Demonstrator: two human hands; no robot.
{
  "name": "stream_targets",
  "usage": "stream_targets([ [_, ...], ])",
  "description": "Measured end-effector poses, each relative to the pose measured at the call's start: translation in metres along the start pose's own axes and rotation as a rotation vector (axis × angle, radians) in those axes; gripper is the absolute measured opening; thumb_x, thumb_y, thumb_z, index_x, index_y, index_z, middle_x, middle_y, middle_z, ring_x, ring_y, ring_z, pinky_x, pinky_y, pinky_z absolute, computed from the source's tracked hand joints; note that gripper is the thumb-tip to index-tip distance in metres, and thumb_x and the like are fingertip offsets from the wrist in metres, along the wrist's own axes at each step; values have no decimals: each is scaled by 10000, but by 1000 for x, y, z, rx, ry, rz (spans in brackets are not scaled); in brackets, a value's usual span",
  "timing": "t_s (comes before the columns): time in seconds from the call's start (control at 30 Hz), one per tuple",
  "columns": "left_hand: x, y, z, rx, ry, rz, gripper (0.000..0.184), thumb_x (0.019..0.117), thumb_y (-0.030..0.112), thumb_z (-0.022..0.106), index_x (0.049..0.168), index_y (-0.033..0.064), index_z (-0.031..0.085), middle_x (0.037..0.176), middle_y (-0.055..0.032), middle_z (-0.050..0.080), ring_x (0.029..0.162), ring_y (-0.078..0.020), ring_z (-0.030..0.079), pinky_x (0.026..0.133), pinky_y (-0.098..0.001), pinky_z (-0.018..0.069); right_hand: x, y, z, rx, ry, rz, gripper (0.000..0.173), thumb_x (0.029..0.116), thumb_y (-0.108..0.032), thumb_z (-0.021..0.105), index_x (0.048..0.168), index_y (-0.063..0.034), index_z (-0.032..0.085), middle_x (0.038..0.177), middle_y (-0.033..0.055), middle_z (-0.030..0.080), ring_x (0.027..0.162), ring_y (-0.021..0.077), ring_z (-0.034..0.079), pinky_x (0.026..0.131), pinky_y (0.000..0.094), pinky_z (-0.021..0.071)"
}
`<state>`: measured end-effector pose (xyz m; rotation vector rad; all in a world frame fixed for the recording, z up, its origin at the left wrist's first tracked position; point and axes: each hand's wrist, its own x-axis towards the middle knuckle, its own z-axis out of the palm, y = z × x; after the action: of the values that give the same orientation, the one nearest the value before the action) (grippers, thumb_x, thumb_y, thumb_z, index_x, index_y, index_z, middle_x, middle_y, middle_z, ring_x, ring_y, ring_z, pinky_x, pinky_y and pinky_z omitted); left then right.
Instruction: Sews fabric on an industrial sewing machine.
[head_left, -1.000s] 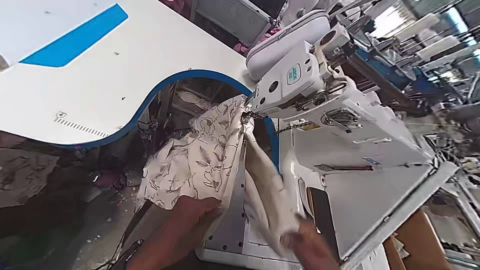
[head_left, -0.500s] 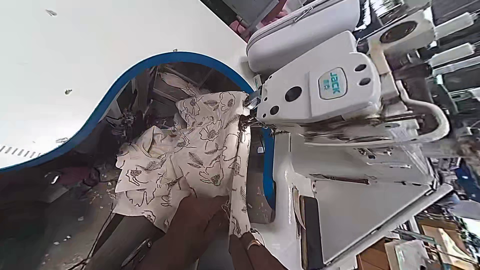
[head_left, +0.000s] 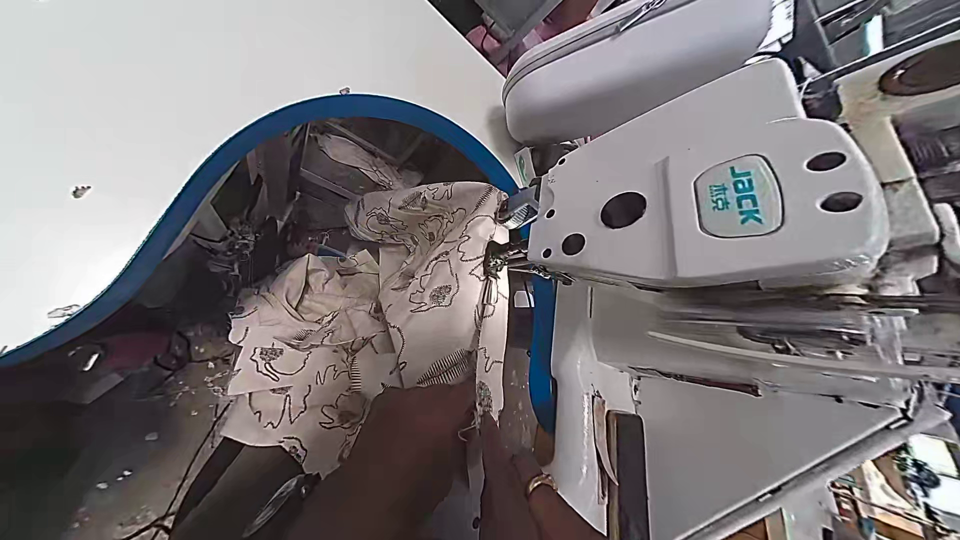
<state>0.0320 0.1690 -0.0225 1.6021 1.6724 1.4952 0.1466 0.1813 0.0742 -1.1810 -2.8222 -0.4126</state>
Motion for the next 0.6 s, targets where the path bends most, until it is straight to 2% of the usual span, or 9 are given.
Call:
stream_targets([
  [0.13, 18, -5, 9, -11, 65, -13, 147, 886, 96, 565, 870, 49, 703, 696, -62, 636, 591, -184, 642, 483, -327, 497, 19, 1, 12, 20, 60, 71, 251, 893, -10, 602, 1060, 35, 783, 621, 92, 629, 447, 169, 549, 413, 257, 406],
  [0.23, 35, -9, 14, 26, 79, -10, 154, 916, 90, 562, 917, 17, 697, 686, -79, 633, 570, -207, 639, 475, -346, 497, 24, 13, 32, 209, 197, 174, 255, 895, -55, 587, 1023, 38, 788, 631, 94, 644, 474, 140, 570, 435, 244, 426],
  [0.27, 37, -4, 7, 31, -6, -47, 212, 937, 107, 561, 1026, -20, 706, 668, -86, 636, 545, -227, 639, 477, -372, 508, 12, 17, 41, 342, 244, 249, 232, 912, -86, 610, 999, 35, 787, 670, 88, 683, 526, 90, 593, 499, 198, 457],
  [0.3, 37, 2, -6, 15, -147, -109, 342, 970, 140, 567, 1219, -66, 678, 638, -96, 627, 522, -253, 620, 493, -406, 508, -4, 21, 50, 511, 285, 329, 199, 908, -99, 643, 957, 37, 778, 696, 60, 696, 575, 10, 593, 568, 131, 475],
  [0.33, 33, 9, -16, -7, -276, -159, 444, 983, 166, 573, 1356, -72, 599, 609, -88, 603, 504, -263, 594, 501, -420, 498, -21, 26, 52, 681, 285, 385, 143, 900, -80, 670, 912, 36, 754, 700, 9, 693, 609, -72, 588, 611, 81, 493],
  [0.4, 24, 15, -17, 9, -322, -158, 524, 945, 157, 609, 1414, -67, 543, 570, -69, 571, 468, -264, 571, 471, -423, 484, -32, 37, 40, 776, 225, 366, 101, 904, -70, 691, 844, 11, 702, 662, -28, 655, 610, -107, 562, 611, 61, 476],
  [0.43, 17, 16, -11, 52, -268, -132, 502, 910, 153, 617, 1369, -50, 593, 557, -54, 565, 449, -254, 566, 441, -413, 478, -33, 34, 29, 686, 182, 309, 130, 914, -89, 681, 832, 9, 707, 658, 10, 645, 606, -61, 562, 606, 74, 462],
  [0.5, 14, 14, 1, 130, -160, -104, 342, 895, 137, 589, 1190, -1, 693, 569, -53, 576, 465, -254, 596, 422, -408, 470, -20, 23, 16, 364, 128, 136, 162, 901, -99, 646, 805, -16, 747, 614, 68, 633, 527, 92, 577, 504, 185, 449],
  [0.6, 21, 8, 9, 171, -4, -73, 190, 882, 112, 568, 954, 36, 726, 645, -69, 642, 549, -246, 666, 452, -402, 510, 4, 14, 18, 77, 127, -17, 170, 882, -67, 602, 791, -45, 744, 594, 63, 592, 452, 152, 546, 404, 252, 401],
])
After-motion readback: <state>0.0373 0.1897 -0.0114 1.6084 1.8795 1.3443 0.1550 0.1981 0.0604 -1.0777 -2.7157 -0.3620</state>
